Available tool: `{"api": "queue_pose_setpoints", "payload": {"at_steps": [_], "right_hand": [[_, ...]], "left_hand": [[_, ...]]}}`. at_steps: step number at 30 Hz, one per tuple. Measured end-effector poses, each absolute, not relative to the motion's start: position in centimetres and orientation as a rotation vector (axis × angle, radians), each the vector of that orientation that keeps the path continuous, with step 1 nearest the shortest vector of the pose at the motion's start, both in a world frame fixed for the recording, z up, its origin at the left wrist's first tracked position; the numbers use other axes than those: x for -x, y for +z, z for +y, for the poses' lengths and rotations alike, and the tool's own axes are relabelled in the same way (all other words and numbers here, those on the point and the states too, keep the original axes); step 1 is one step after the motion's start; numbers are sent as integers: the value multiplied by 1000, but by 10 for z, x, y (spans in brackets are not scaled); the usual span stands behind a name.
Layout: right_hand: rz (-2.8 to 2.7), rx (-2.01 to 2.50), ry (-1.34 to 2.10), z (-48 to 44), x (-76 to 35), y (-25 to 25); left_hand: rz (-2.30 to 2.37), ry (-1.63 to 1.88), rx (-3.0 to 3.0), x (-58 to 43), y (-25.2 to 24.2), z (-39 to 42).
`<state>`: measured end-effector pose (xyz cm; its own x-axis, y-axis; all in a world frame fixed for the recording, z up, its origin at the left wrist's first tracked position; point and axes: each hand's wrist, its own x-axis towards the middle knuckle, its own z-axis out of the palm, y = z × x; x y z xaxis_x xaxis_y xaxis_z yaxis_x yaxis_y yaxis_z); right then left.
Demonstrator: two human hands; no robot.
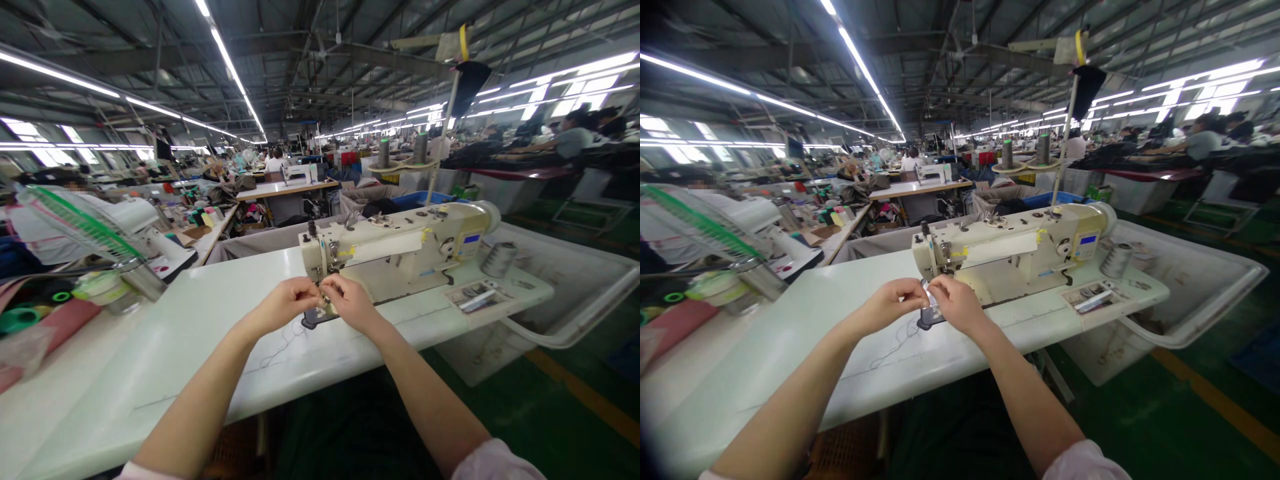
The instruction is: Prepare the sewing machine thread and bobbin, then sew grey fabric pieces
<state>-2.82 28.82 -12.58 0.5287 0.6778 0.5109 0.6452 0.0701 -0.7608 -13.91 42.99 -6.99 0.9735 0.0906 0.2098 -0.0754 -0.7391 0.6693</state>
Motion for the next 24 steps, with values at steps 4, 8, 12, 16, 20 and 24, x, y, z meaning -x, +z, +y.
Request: {"api": "queue_pose_setpoints", "payload": {"at_steps": [4, 8, 12, 16, 20, 24], "right_hand": [[-1138, 1540, 84, 290, 34, -131], [-1180, 1566, -13, 287, 41, -129], [-1164, 1598, -63, 285, 42, -126], [-1094, 1562, -26, 286, 38, -125], [-959, 1340, 267, 289, 37, -122], [-776, 991, 784, 293, 40, -121]], "left_hand": [[248, 593, -2191, 137, -77, 428], [372, 796, -2118, 135, -87, 422], [358, 854, -2166, 137, -86, 416], [336, 723, -2207, 140, -79, 414], [331, 421, -1865, 142, -78, 412], [312, 285, -1456, 141, -84, 411]]}}
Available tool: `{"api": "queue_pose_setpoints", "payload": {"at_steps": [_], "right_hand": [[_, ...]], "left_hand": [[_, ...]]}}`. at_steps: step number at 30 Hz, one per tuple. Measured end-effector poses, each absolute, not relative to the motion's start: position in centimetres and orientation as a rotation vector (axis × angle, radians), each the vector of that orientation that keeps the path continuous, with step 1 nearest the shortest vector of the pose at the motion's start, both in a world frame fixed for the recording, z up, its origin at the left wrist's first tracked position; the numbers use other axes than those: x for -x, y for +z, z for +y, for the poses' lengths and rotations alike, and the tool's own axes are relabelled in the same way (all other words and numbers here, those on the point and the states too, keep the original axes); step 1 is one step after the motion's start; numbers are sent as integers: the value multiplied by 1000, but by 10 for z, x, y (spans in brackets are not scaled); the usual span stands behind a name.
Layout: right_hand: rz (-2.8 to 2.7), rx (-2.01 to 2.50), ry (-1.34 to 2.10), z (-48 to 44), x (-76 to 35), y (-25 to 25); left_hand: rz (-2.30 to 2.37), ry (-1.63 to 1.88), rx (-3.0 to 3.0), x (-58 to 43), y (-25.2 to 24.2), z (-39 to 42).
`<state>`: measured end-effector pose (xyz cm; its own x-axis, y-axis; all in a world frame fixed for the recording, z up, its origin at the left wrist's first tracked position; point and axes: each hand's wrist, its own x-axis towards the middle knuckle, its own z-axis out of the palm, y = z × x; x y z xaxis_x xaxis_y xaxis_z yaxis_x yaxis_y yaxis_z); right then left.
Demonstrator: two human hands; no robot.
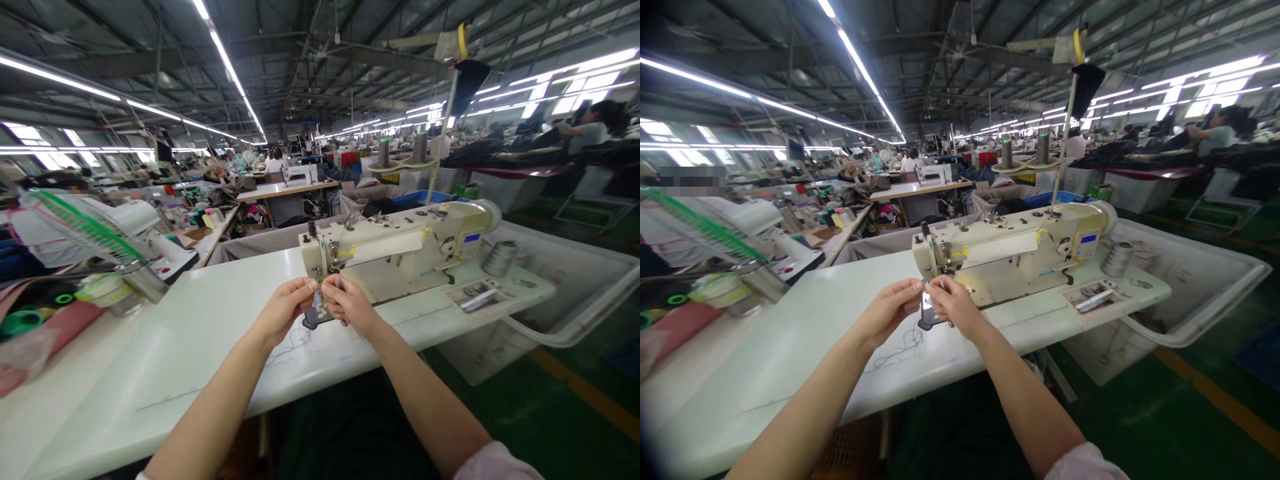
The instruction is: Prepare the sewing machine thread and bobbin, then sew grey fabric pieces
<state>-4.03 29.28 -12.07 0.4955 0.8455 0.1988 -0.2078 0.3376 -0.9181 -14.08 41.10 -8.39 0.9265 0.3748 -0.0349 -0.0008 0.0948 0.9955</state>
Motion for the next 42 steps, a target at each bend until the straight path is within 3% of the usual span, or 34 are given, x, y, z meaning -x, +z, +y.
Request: {"api": "queue_pose_setpoints", "payload": {"at_steps": [14, 33, 42], "right_hand": [[-690, 866, 899, 293, 42, -123], [-708, 1291, 212, 300, 47, -122], [-741, 1316, 182, 300, 49, -121]], "left_hand": [[324, 351, -1378, 138, -87, 408], [362, 304, -1325, 140, -86, 415], [393, 369, -1418, 139, -87, 415]]}}
